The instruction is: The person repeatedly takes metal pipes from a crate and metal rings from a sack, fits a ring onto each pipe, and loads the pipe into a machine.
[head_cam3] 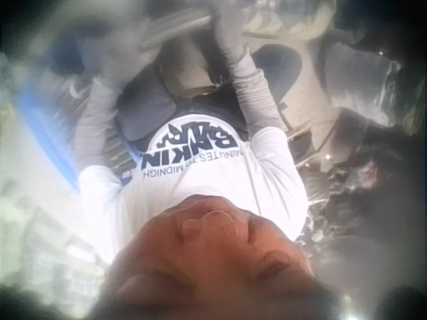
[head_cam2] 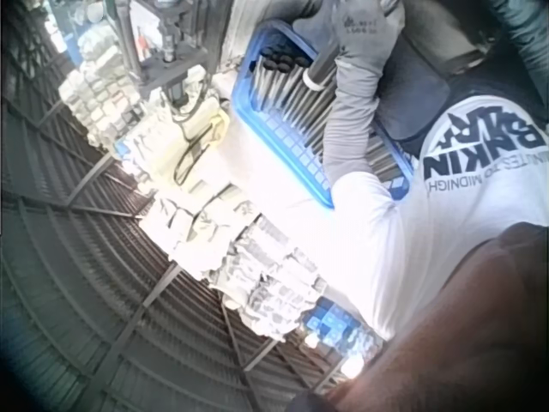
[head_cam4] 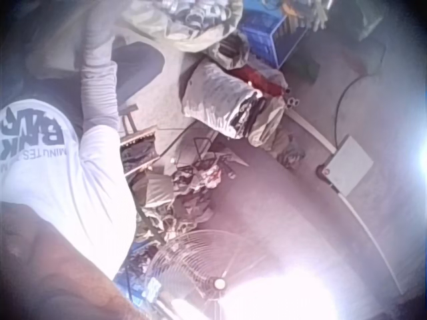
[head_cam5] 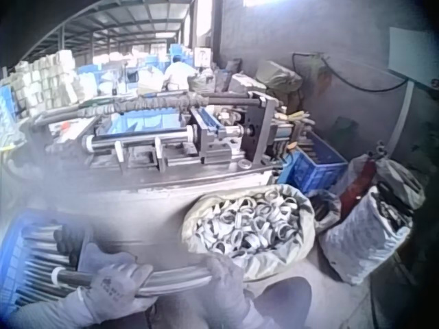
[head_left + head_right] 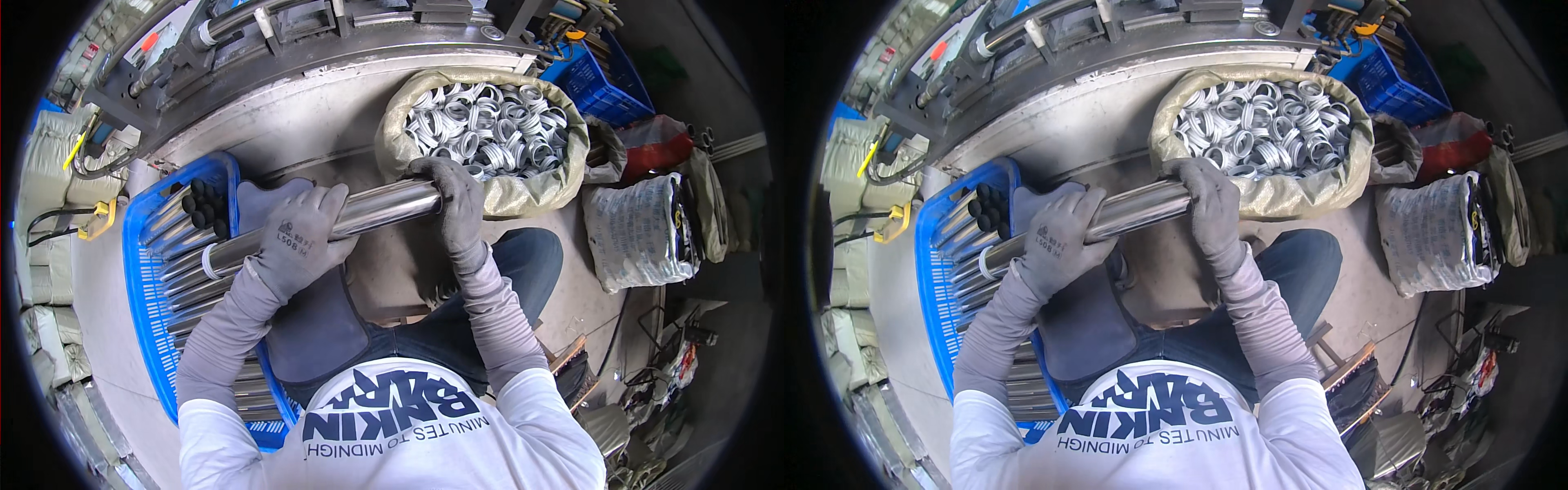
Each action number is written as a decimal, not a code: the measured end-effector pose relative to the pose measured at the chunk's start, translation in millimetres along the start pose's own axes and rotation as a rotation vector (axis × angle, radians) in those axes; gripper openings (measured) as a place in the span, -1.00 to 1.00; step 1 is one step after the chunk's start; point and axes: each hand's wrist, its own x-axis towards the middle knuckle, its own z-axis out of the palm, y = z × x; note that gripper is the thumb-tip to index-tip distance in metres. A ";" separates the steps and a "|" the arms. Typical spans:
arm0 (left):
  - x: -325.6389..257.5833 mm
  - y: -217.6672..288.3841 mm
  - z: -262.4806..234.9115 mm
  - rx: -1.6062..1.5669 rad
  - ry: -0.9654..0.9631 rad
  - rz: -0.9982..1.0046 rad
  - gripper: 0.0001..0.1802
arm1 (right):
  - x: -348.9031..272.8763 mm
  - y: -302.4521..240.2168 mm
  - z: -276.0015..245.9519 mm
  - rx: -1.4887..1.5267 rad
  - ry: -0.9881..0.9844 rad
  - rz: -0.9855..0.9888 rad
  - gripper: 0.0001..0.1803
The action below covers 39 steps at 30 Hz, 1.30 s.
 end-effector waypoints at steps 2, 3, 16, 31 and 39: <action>0.9 -1.1 1.7 0.008 -0.019 0.003 -0.34 | -0.6 -3.5 1.5 0.055 0.003 0.048 -0.63; 0.9 -2.1 2.6 0.025 -0.032 0.010 -0.33 | -0.9 -5.5 3.1 0.066 0.007 0.096 -0.64; -5.1 -10.2 -15.0 0.088 -0.161 -0.017 -0.29 | -0.2 14.1 15.2 0.140 -0.011 0.350 -0.66; -36.3 -24.4 -15.7 0.067 -0.173 -0.151 -0.33 | 21.1 114.3 -69.9 -0.952 -0.436 0.423 -0.54; -40.3 -25.5 -13.2 0.049 -0.011 -0.016 -0.35 | 15.6 91.4 -88.2 0.228 0.059 0.067 -0.34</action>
